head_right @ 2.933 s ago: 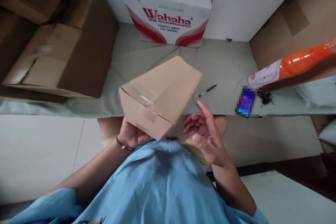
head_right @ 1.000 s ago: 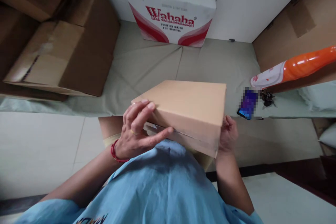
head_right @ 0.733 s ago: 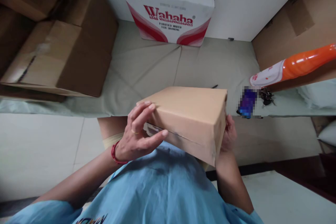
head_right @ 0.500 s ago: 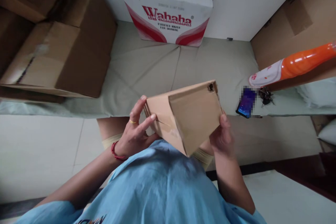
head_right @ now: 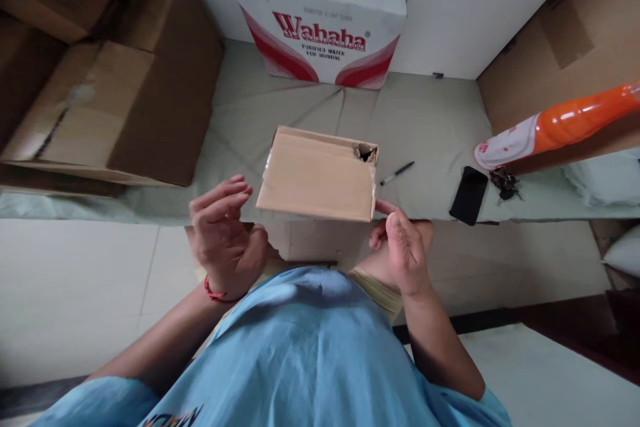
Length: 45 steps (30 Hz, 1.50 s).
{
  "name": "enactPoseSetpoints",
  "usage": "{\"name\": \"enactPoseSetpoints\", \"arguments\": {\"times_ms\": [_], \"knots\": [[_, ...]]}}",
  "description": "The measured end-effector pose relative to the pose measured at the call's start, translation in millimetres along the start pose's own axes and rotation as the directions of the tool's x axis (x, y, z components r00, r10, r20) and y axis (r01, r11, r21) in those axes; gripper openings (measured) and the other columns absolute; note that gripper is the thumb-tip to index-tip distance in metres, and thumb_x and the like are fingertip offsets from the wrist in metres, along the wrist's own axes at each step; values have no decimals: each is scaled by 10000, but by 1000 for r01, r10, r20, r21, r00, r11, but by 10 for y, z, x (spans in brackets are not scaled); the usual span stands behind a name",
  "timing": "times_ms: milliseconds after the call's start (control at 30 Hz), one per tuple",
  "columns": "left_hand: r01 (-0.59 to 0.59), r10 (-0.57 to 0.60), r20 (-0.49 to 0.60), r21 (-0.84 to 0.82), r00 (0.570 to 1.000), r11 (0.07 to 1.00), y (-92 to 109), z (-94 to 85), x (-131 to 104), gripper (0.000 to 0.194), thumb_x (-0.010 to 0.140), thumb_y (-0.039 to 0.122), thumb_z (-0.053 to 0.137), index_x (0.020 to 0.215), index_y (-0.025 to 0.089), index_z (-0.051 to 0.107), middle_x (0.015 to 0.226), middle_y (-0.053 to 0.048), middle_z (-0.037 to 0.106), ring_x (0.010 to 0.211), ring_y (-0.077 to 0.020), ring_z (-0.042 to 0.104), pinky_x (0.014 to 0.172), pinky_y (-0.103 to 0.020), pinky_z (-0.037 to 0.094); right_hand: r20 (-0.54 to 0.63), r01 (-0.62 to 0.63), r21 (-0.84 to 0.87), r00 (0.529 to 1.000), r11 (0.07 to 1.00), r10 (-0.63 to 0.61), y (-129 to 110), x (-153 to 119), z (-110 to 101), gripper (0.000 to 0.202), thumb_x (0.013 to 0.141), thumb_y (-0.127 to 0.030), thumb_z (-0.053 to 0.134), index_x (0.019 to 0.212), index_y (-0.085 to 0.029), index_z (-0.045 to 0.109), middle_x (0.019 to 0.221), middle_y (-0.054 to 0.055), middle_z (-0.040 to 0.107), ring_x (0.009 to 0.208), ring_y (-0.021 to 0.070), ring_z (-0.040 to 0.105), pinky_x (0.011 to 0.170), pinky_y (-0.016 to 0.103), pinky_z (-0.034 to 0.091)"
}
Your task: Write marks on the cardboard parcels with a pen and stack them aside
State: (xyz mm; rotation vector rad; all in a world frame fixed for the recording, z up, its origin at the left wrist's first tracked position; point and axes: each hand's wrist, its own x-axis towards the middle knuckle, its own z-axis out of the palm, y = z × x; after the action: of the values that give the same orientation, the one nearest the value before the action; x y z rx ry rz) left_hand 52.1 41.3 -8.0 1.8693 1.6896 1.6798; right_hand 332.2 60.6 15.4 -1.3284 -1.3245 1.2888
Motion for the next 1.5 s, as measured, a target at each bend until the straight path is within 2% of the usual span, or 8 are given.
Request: {"name": "enactPoseSetpoints", "arguments": {"times_ms": [167, 433, 633, 733, 867, 933, 1133, 1500], "knots": [[-320, 320, -67, 12, 945, 947, 312, -27, 289, 370, 912, 95, 608, 1230, 272, 676, 1272, -81, 667, 1364, -318, 654, 1152, -578, 575, -125, -65, -460, 992, 886, 8, 285, 707, -317, 453, 1017, -578, 604, 1130, -186, 802, 848, 56, 768, 676, 170, 653, 687, 309, 513], [-487, 460, 305, 17, 834, 873, 699, 214, 606, 236, 1052, 202, 615, 1260, 115, 685, 1383, -163, 768, 1461, -323, 650, 1258, -505, 519, -19, -24, -1000, 968, 20, 250, 441, 1600, -518, 527, 1073, -294, 466, 1573, -232, 617, 1255, 192, 808, 1071, 327, 773, 834, 373, 522], [-533, 387, 491, 196, 780, 823, 676, 357, 655, 384, 1092, 347, 630, 1393, 116, 689, 1479, -126, 743, 1383, -322, 709, 1200, -489, 537, 10, 28, -998, 961, -61, 278, 413, 1664, -556, 381, 1072, -353, 503, 1275, -149, 753, 1163, 239, 806, 1045, 340, 768, 850, 386, 507], [-536, 385, 498, 204, 777, 819, 662, 341, 653, 384, 1095, 350, 628, 1403, 131, 694, 1502, -107, 731, 1397, -307, 701, 1210, -469, 517, -30, -45, -995, 987, 90, 159, 416, 1593, -671, 236, 963, -323, 628, 1086, -166, 753, 962, 165, 798, 903, 291, 735, 789, 349, 470], [-533, 395, 472, 200, 788, 822, 659, 332, 637, 375, 1099, 349, 624, 1397, 135, 699, 1488, -88, 742, 1386, -292, 709, 1204, -452, 511, -257, -152, -515, 966, 844, 16, 289, 1494, -816, 173, 746, -278, 704, 752, -242, 534, 560, -50, 476, 537, 133, 438, 567, 261, 317], [-529, 397, 459, 202, 794, 824, 663, 339, 633, 371, 1097, 355, 629, 1385, 133, 703, 1474, -90, 750, 1375, -295, 716, 1197, -457, 512, -300, -100, -146, 952, 984, 52, 139, 1456, -831, 275, 754, -375, 670, 743, -273, 415, 519, -102, 311, 455, 106, 264, 483, 243, 213], [-537, 395, 471, 216, 789, 815, 669, 357, 625, 386, 1081, 356, 637, 1390, 135, 703, 1481, -92, 746, 1375, -297, 714, 1201, -450, 496, -144, 75, 271, 989, 960, -37, -493, 1247, -480, 261, 772, -409, 750, 890, -246, 584, 617, -56, 571, 440, 77, 348, 438, 210, 236], [-537, 401, 459, 213, 793, 816, 653, 360, 587, 376, 1085, 370, 631, 1382, 153, 709, 1493, -110, 737, 1390, -296, 702, 1234, -438, 471, -23, 307, 31, 952, 951, -307, -779, 1023, 142, 74, 877, -290, 701, 914, -225, 699, 637, -47, 582, 515, 86, 462, 481, 230, 322]]}}
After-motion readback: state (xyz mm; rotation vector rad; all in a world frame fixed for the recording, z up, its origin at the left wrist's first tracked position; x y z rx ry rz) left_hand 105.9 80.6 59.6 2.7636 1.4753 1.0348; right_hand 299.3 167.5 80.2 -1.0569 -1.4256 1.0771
